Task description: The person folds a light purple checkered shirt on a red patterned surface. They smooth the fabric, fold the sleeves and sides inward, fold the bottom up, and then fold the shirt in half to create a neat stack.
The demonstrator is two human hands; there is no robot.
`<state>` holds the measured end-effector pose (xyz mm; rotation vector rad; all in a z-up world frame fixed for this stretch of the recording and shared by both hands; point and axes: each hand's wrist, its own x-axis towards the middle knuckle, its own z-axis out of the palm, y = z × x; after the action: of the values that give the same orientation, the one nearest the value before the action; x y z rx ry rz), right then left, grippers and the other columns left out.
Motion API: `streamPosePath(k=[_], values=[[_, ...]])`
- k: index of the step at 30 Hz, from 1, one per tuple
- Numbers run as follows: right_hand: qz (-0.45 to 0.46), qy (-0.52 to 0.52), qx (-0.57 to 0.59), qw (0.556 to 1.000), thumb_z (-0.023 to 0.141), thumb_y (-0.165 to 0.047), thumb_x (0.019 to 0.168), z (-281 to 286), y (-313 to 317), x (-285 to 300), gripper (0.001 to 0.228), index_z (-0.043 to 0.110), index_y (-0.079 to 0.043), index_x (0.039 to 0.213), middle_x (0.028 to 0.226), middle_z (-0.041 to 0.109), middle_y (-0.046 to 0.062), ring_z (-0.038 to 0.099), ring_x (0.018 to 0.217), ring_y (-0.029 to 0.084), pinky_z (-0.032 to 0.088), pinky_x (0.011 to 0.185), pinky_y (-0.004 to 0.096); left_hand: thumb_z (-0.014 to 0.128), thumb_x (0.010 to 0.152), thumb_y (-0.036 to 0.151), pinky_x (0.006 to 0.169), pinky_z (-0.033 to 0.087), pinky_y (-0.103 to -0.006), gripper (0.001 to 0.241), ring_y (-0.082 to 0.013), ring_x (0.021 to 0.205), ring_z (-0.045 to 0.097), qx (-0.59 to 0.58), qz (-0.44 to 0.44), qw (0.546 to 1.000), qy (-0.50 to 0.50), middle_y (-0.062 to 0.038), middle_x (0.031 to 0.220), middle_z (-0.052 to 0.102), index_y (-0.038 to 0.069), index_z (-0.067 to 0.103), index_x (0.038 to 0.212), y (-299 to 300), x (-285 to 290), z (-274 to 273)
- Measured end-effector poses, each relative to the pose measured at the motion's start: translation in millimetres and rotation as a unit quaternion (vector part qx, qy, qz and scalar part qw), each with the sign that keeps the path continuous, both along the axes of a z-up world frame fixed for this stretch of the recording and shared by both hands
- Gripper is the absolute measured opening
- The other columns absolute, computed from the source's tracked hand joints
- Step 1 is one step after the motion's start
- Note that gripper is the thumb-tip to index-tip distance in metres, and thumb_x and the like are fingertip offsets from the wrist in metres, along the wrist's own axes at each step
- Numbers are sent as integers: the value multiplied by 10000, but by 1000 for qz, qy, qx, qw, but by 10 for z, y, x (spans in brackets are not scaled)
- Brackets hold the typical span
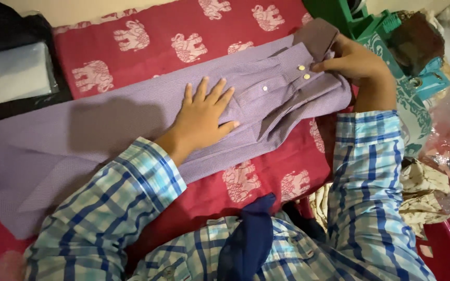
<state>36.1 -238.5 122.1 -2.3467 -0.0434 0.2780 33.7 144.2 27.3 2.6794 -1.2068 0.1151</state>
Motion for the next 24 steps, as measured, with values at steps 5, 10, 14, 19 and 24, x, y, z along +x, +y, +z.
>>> streamPosePath(k=[5,10,14,19,24], values=[[43,-146,-54,987,777,-51,799,614,638,-196,855,388,-32,1561,1527,491,168,463,1377,314,391,1099,464,526,974,569,1167,155,-708,740,-454,1489,279,-75,-11,997,19,-124,1632,371,112,427,1548,89,31,152],[85,-214,-226,947,799,-108,773,1123,1480,-351,927,385,-62,1602,1494,547,255,565,1239,451,459,800,595,540,1049,250,1153,370,-493,456,-389,1337,518,-262,-84,961,35,-237,1430,589,-43,567,1397,304,-61,547],[90,-169,-308,932,698,-148,771,1269,2285,-470,729,452,-117,1457,1039,721,264,681,865,517,484,615,629,438,904,563,1164,397,-431,791,-320,1465,466,-451,68,746,485,-202,1598,428,83,427,1532,456,8,418],[147,-184,-355,905,585,-77,897,680,2948,-553,615,402,-124,1482,845,722,138,696,504,344,509,322,484,220,768,742,1203,372,-598,987,-353,1421,559,-512,197,499,671,-137,1549,576,167,470,1531,616,-88,485],[83,-326,-375,864,958,-322,551,-565,3432,-372,1116,428,-215,1528,802,604,87,675,517,347,543,395,534,405,752,890,1214,349,-607,956,-410,1439,485,-643,125,374,657,-130,1566,518,233,584,1423,1043,71,-245]])
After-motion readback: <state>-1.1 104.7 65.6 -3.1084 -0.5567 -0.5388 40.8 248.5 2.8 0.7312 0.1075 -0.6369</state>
